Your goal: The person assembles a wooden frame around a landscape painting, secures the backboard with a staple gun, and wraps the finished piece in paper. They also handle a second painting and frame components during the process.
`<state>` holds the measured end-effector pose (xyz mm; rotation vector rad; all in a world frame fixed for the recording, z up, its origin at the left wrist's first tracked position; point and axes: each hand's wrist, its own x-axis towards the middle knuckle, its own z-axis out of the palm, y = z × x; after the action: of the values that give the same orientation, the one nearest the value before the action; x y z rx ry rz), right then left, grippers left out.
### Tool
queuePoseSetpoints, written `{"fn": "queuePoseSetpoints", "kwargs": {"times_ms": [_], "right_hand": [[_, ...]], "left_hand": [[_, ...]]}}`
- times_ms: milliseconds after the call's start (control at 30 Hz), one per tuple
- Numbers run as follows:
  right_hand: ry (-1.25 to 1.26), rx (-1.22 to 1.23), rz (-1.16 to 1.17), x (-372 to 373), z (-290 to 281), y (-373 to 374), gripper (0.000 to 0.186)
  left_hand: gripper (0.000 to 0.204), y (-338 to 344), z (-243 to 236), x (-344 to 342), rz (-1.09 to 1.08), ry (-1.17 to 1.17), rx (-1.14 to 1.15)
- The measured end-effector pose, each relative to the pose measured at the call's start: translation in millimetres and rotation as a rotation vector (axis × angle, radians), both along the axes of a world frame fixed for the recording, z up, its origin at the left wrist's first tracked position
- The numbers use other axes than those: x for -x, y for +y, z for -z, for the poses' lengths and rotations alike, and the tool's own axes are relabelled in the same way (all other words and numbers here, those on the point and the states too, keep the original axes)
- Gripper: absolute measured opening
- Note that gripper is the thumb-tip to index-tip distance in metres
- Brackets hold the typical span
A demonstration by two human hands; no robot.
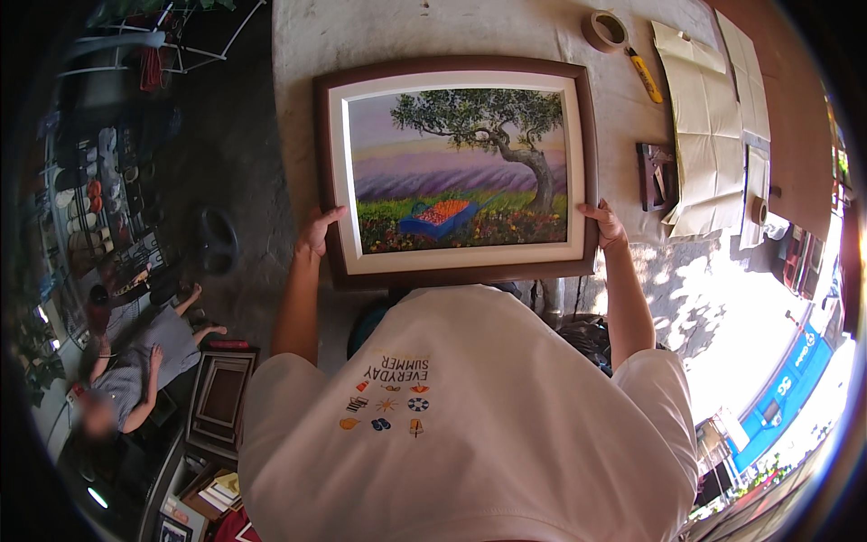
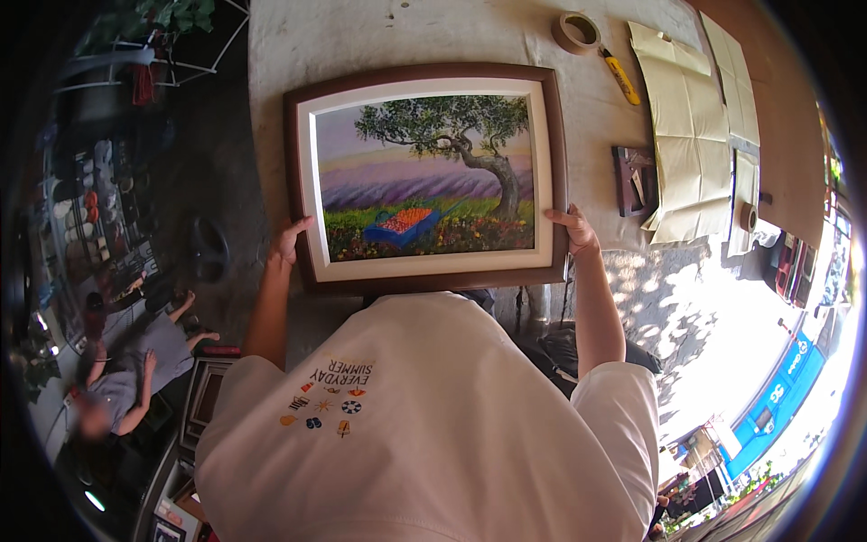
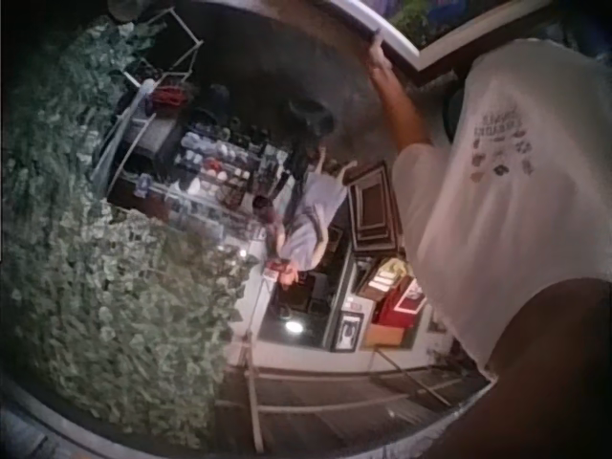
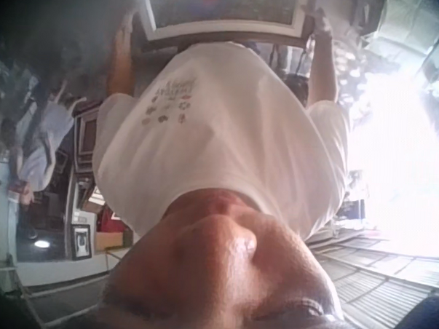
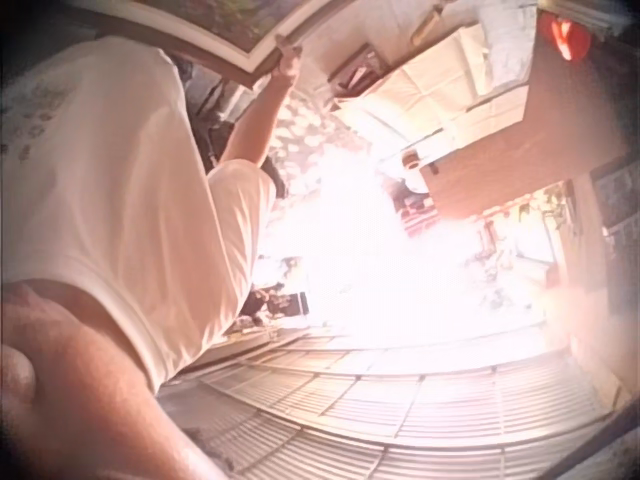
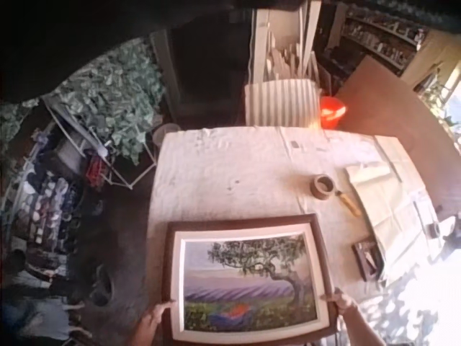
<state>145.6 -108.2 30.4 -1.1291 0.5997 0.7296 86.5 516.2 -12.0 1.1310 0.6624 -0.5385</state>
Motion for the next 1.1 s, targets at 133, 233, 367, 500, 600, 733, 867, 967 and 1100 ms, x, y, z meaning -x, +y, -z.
{"fn": "queuePoseSetpoints", "kwargs": {"times_ms": [133, 233, 367, 500, 600, 733, 867, 967, 1100], "right_hand": [[0.013, -0.021, -0.019, -10, -16, 0, 0.036], [-0.069, -0.002, -0.149, -24, -39, -1, 0.044], [-0.279, 0.095, -0.313, -61, -93, -3, 0.051], [-0.680, 0.245, -0.432, -118, -153, 8, 0.046], [-1.182, 0.160, -0.690, -166, -196, 17, 0.028], [-1.250, 0.728, -0.654, -184, -211, 20, 0.032], [-1.602, 1.252, -0.919, -186, -214, 27, 0.042], [-1.761, 1.419, -0.954, -185, -171, 28, 0.045], [-1.843, 1.651, -0.891, -186, -89, 28, 0.049]], "left_hand": [[0.047, -6, -15, 2, -0.001, -0.024, 0.036], [0.054, 8, -30, 2, 0.062, -0.057, 0.083], [0.040, 26, -85, -39, 0.231, -0.281, -0.023], [0.029, 38, -179, -106, 0.503, -0.377, -0.278], [0.040, 19, -228, -151, 0.648, -0.729, -0.344], [0.042, 18, -256, -166, 0.809, -1.175, -0.807], [0.044, 19, -233, -159, 0.890, -1.330, -1.175], [0.056, 25, -185, -159, 0.983, -1.394, -1.448], [0.070, 37, -108, -169, 1.031, -1.458, -1.704]]}}
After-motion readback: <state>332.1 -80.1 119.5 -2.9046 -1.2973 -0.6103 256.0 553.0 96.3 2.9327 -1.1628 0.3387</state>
